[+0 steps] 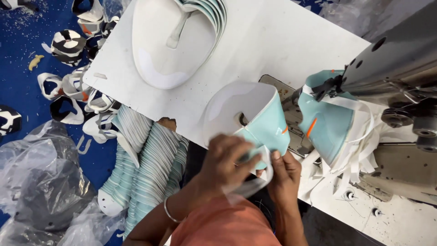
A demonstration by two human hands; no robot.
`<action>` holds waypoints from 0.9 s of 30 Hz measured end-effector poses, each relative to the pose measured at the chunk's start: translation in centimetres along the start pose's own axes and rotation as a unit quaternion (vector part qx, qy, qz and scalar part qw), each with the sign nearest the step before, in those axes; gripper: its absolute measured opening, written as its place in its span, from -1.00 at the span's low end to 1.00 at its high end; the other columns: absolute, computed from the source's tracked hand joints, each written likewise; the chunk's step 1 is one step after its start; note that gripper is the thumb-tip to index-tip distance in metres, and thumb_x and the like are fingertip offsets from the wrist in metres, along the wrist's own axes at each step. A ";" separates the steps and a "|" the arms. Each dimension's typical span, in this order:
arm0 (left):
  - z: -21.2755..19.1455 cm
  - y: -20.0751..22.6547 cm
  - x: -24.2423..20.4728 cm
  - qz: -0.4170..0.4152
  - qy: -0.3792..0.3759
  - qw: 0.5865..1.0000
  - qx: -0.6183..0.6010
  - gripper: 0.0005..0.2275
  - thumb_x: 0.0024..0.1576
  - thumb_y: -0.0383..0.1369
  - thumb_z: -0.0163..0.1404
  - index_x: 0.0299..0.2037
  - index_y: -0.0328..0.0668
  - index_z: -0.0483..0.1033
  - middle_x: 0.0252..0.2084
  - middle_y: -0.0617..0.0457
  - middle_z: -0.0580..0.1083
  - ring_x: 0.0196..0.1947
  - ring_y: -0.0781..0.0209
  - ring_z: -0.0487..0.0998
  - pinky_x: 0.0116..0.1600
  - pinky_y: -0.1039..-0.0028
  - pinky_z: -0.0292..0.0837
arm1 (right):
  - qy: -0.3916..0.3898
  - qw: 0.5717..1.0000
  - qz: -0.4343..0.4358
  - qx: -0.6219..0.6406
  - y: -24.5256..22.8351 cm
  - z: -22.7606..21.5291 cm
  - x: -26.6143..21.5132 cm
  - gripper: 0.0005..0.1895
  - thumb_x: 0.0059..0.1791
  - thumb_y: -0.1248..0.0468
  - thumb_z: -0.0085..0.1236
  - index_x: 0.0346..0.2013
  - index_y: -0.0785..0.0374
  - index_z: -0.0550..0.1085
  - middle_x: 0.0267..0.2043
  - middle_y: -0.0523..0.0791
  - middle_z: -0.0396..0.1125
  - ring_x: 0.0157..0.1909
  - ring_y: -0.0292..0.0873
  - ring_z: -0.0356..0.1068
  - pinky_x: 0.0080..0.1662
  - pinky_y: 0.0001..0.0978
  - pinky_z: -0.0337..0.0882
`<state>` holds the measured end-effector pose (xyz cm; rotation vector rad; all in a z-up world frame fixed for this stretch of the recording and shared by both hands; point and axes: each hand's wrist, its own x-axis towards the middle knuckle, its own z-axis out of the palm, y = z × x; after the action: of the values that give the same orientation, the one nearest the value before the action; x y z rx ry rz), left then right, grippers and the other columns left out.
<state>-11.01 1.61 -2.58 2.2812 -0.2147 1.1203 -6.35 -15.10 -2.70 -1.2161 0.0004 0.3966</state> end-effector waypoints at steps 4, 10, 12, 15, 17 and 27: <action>-0.4 1.3 -2.6 0.082 -0.113 0.990 0.015 -0.81 0.22 -0.33 0.17 0.01 -0.09 0.60 0.04 0.17 0.40 0.11 0.22 0.36 0.26 0.23 0.33 | -0.012 0.999 -0.016 0.045 3.8 -2.3 -0.6 -0.76 0.20 0.26 0.02 -0.06 0.42 0.52 -0.33 -0.19 0.37 -0.35 -0.39 0.25 -0.29 -0.53 0.29; -0.1 1.1 -2.7 0.077 -0.114 0.990 0.006 -0.82 0.24 -0.37 0.15 0.02 -0.11 0.60 0.05 0.16 0.42 0.14 0.19 0.35 0.28 0.26 0.31 | -0.042 0.998 -0.002 0.040 3.5 -2.3 -0.5 -0.75 0.20 0.25 -0.02 -0.05 0.40 0.52 -0.30 -0.21 0.39 -0.31 -0.40 0.28 -0.26 -0.54 0.33; -0.2 1.1 -2.7 0.083 -0.112 0.990 0.008 -0.80 0.24 -0.36 0.15 0.04 -0.11 0.60 0.04 0.18 0.41 0.15 0.20 0.36 0.27 0.25 0.31 | -0.040 0.998 -0.002 0.041 3.7 -2.5 -0.5 -0.75 0.20 0.26 -0.04 -0.03 0.40 0.51 -0.31 -0.20 0.39 -0.32 -0.40 0.29 -0.27 -0.54 0.33; 0.0 1.2 -2.9 0.085 -0.110 0.990 0.012 -0.82 0.25 -0.37 0.15 0.04 -0.09 0.60 0.03 0.21 0.41 0.15 0.22 0.35 0.28 0.27 0.31 | -0.048 0.992 0.024 0.113 4.3 -3.0 -0.5 -0.73 0.22 0.25 -0.05 0.04 0.39 0.50 -0.27 -0.16 0.40 -0.30 -0.35 0.34 -0.25 -0.50 0.37; 0.0 1.2 -2.9 0.085 -0.113 0.990 0.014 -0.82 0.25 -0.36 0.14 0.04 -0.08 0.60 0.02 0.22 0.41 0.14 0.24 0.35 0.27 0.27 0.30 | -0.056 0.987 0.046 0.143 4.4 -3.2 -0.3 -0.73 0.21 0.22 -0.04 0.05 0.36 0.48 -0.23 -0.13 0.41 -0.27 -0.31 0.37 -0.21 -0.45 0.41; 0.1 0.8 -1.1 0.065 -0.086 0.994 0.028 -0.77 0.22 -0.31 0.17 0.07 0.02 0.56 0.10 0.22 0.40 0.23 0.23 0.28 0.31 0.25 0.23 | -0.025 0.951 0.151 0.269 8.7 -6.1 -0.3 -0.80 0.20 0.21 0.06 0.04 0.26 0.46 -0.09 -0.08 0.42 -0.09 -0.16 0.44 0.03 -0.26 0.48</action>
<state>-11.92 0.77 -3.11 2.4451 -0.4109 1.0034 -7.97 -18.27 -12.77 -0.6638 0.2398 0.6464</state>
